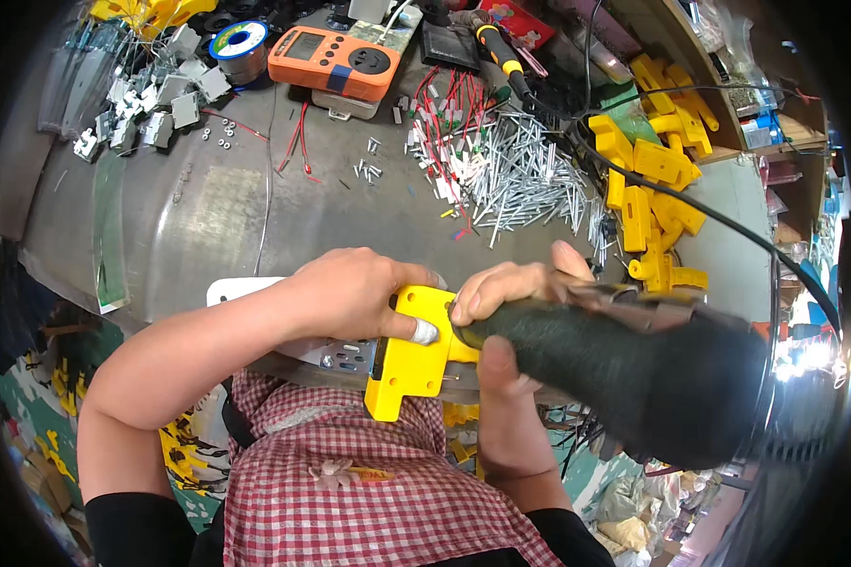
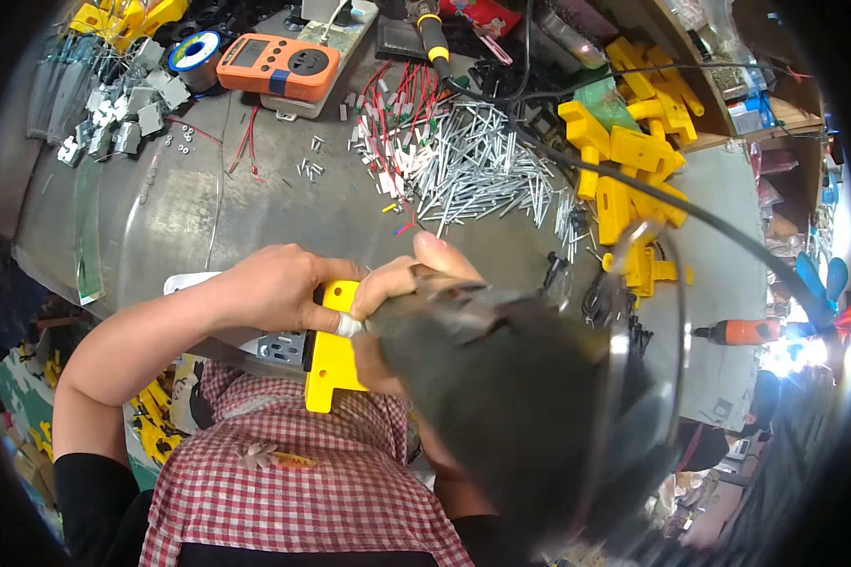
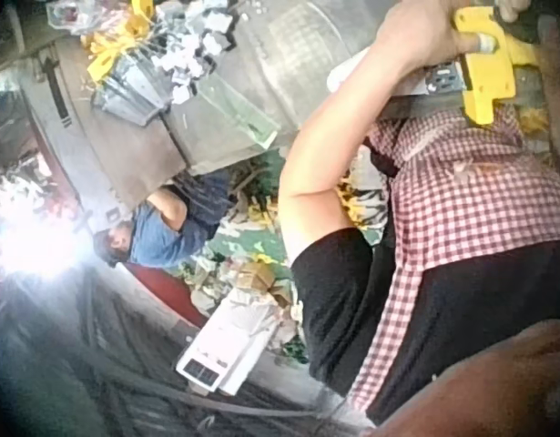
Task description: Assemble and wire internal components of a small electric chainsaw housing.
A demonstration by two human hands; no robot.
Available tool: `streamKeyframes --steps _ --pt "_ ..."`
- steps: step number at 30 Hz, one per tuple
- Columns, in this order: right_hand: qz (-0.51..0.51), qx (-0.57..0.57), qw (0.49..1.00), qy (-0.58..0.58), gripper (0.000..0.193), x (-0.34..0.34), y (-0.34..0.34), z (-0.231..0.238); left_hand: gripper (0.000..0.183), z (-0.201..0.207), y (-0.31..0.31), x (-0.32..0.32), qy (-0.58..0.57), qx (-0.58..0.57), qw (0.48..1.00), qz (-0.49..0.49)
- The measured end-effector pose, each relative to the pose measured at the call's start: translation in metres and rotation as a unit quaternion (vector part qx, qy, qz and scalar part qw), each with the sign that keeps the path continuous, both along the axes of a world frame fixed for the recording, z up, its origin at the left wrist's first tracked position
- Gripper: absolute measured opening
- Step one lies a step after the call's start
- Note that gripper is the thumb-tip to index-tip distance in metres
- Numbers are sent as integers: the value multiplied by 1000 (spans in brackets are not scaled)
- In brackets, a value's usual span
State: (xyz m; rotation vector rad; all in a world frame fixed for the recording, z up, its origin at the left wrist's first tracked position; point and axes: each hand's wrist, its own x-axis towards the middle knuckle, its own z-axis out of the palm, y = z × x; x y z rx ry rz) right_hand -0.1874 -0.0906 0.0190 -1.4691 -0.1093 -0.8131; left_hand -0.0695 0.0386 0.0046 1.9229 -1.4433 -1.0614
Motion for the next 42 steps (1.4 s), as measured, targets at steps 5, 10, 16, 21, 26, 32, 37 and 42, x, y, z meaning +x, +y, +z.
streamKeyframes --steps 5,10,16,21,26,32,37,42 --pt "-128 -14 985 114 93 -13 16 22 57 -15 -2 -7 29 -104 994 1" --pt "-193 7 969 157 97 -50 11 54 56 -14 -14 -18 8 -99 995 -11" --pt "-89 106 987 -86 57 -72 -29 73 63 -18 -18 -1 90 -69 991 -76" --pt "-31 403 912 -77 44 -108 -68 26 72 -18 -7 9 135 -75 979 -132" --pt "-177 483 855 -73 38 -137 -82 -14 74 -18 -13 9 131 -46 980 -143" --pt "-121 517 841 -109 39 -137 -77 -22 72 -14 -14 7 108 -48 984 -136" --pt "-114 529 833 -118 35 -133 -75 -24 71 -9 -13 9 88 -31 987 -130" --pt "-132 551 818 -99 33 -120 -62 -28 73 -14 -13 11 130 -37 982 -132"
